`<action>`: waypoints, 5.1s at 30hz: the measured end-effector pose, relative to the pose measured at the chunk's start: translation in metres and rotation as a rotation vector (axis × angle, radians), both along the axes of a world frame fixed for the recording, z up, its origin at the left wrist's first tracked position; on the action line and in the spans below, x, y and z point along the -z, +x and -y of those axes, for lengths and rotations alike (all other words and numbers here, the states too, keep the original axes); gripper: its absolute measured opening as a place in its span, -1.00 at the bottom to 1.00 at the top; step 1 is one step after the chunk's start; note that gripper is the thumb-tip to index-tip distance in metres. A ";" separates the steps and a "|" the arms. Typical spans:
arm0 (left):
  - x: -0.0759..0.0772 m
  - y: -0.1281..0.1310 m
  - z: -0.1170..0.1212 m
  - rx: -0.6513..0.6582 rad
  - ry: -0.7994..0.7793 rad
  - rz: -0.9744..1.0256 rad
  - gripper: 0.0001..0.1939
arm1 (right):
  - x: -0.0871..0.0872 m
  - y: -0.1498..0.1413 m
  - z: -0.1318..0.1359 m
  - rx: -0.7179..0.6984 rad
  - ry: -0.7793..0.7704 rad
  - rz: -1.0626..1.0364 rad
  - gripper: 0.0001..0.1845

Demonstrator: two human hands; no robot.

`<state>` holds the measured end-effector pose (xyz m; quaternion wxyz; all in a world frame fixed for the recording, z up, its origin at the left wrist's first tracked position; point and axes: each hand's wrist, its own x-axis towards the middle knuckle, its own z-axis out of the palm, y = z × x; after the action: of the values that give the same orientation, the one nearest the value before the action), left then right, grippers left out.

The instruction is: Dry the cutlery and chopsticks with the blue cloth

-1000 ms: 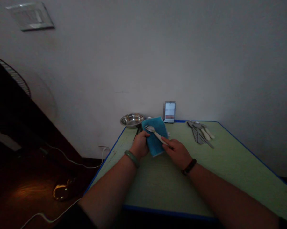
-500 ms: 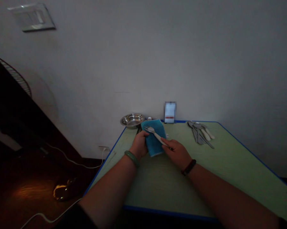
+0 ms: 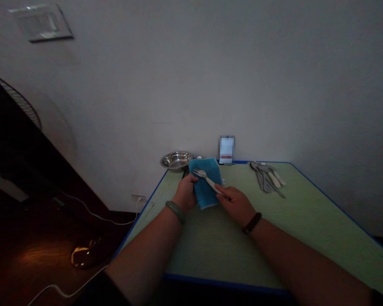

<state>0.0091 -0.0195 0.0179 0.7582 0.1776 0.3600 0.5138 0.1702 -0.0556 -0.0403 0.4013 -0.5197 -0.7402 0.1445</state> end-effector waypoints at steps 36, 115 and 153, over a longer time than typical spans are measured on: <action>0.002 0.003 0.000 0.021 -0.028 -0.021 -0.50 | -0.003 -0.002 0.002 -0.046 -0.017 0.012 -0.54; 0.002 -0.001 -0.001 0.007 -0.007 -0.045 -0.53 | -0.004 -0.002 0.003 -0.029 -0.005 0.020 -0.57; 0.005 0.001 0.000 0.047 0.039 -0.057 -0.54 | -0.006 -0.005 0.004 -0.046 -0.022 0.003 -0.57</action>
<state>0.0101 -0.0191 0.0132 0.7559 0.2153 0.3674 0.4974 0.1651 -0.0601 -0.0344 0.3912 -0.5070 -0.7510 0.1610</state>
